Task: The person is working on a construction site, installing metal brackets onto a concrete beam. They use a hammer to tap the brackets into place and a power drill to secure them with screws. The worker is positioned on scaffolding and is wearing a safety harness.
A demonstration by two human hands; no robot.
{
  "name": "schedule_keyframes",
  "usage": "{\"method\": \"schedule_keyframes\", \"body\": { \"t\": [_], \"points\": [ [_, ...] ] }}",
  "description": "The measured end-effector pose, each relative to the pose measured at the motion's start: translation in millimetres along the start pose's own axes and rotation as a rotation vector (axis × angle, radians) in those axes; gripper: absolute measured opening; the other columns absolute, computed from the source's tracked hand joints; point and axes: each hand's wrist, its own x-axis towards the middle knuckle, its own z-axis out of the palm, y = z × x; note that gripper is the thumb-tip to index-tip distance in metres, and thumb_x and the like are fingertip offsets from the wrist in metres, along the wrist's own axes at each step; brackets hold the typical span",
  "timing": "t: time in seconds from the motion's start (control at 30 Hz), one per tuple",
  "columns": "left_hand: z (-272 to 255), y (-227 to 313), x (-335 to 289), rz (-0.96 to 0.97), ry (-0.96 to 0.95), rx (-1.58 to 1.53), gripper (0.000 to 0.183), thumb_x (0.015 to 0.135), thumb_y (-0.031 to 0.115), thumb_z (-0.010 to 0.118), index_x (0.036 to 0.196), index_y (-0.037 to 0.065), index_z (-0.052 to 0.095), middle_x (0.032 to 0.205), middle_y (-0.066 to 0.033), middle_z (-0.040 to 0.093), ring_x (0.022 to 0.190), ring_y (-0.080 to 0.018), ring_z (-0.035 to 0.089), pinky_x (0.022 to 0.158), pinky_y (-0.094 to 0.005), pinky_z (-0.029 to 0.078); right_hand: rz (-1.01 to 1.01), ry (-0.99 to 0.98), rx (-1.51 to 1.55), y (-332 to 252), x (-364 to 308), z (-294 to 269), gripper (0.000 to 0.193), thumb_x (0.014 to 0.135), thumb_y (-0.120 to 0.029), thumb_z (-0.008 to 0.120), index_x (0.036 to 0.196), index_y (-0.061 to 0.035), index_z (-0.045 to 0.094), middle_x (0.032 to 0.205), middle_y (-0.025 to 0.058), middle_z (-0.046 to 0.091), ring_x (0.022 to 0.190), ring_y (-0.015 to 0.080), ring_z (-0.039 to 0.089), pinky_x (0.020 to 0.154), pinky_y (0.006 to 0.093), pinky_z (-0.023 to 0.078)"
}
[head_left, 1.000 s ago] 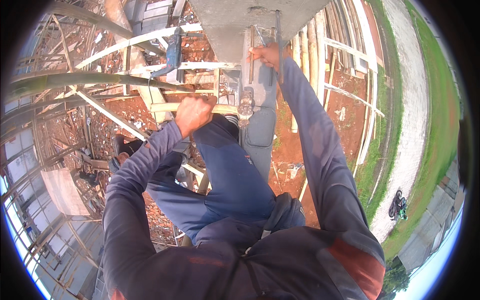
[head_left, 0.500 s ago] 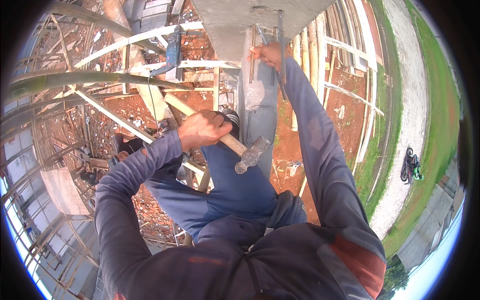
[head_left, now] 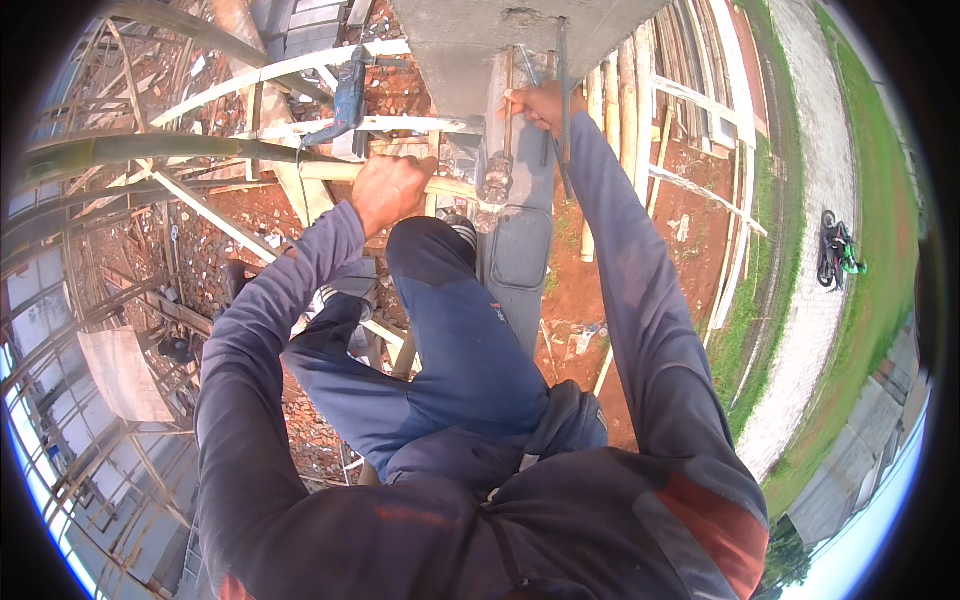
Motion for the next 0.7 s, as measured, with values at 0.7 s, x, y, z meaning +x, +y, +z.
{"method": "schedule_keyframes", "body": {
  "t": [0.7],
  "points": [
    [-20, -12, 16, -0.128, 0.023, 0.103, 0.016, 0.082, 0.013, 0.061, 0.096, 0.005, 0.06, 0.066, -0.0145, 0.064, 0.055, -0.0324, 0.066, 0.049, -0.0438, 0.051, -0.038, 0.014, 0.086, -5, -11, 14, 0.024, 0.092, -0.024, 0.07, 0.096, 0.0005, 0.07, 0.085, 0.0114, 0.075, 0.049, 0.0044, 0.033, 0.04, 0.0228, 0.023]
  ]
}}
